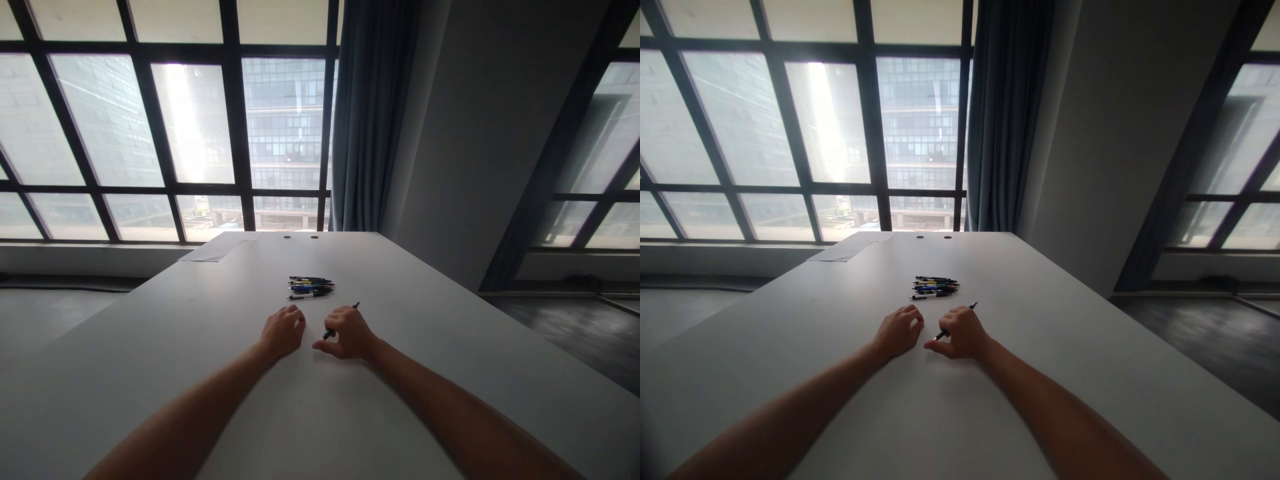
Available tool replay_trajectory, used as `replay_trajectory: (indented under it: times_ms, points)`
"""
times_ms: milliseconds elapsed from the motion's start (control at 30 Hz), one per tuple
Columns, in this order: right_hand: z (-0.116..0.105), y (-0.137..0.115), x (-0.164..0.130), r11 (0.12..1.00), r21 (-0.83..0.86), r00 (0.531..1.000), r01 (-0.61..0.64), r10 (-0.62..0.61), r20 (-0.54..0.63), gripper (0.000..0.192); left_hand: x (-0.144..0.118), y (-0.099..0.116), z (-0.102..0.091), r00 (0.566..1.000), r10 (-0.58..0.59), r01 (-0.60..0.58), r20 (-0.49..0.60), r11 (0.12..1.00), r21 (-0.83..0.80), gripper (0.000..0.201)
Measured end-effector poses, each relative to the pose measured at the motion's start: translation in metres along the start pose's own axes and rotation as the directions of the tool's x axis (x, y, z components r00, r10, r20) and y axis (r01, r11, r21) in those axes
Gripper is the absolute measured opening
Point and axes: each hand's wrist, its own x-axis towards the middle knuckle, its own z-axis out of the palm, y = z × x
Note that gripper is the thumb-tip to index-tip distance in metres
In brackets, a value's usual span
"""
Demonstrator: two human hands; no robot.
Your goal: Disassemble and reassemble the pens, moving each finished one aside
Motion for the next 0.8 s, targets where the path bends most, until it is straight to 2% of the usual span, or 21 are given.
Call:
replay_trajectory:
  times_ms: [267,400,467,633,800]
  points:
    - [-0.0012,-0.0006,0.0016,0.998,-0.058,0.999,-0.034,0.035,0.012,0.030,0.0002,-0.0007,0.0016,1.000,0.008,-0.008,0.003,1.000,-0.013,0.021]
    - [0.0015,0.0009,0.0016,0.997,-0.069,0.999,-0.018,0.020,0.028,0.025,0.0000,-0.0017,0.0022,1.000,0.009,-0.009,0.003,1.000,-0.017,0.022]
    - [0.0028,0.0018,0.0010,0.997,-0.076,1.000,-0.013,0.014,0.013,0.026,0.0000,-0.0023,0.0028,1.000,0.016,-0.016,-0.002,1.000,-0.018,0.021]
    - [0.0033,0.0025,0.0003,0.996,-0.087,0.999,0.020,-0.023,-0.027,0.042,0.0004,-0.0030,0.0039,1.000,0.020,-0.020,-0.015,1.000,-0.010,0.021]
    - [0.0031,0.0025,0.0000,0.996,-0.093,0.997,0.016,-0.023,-0.075,0.040,0.0003,-0.0031,0.0041,1.000,0.025,-0.025,-0.014,1.000,-0.010,0.021]
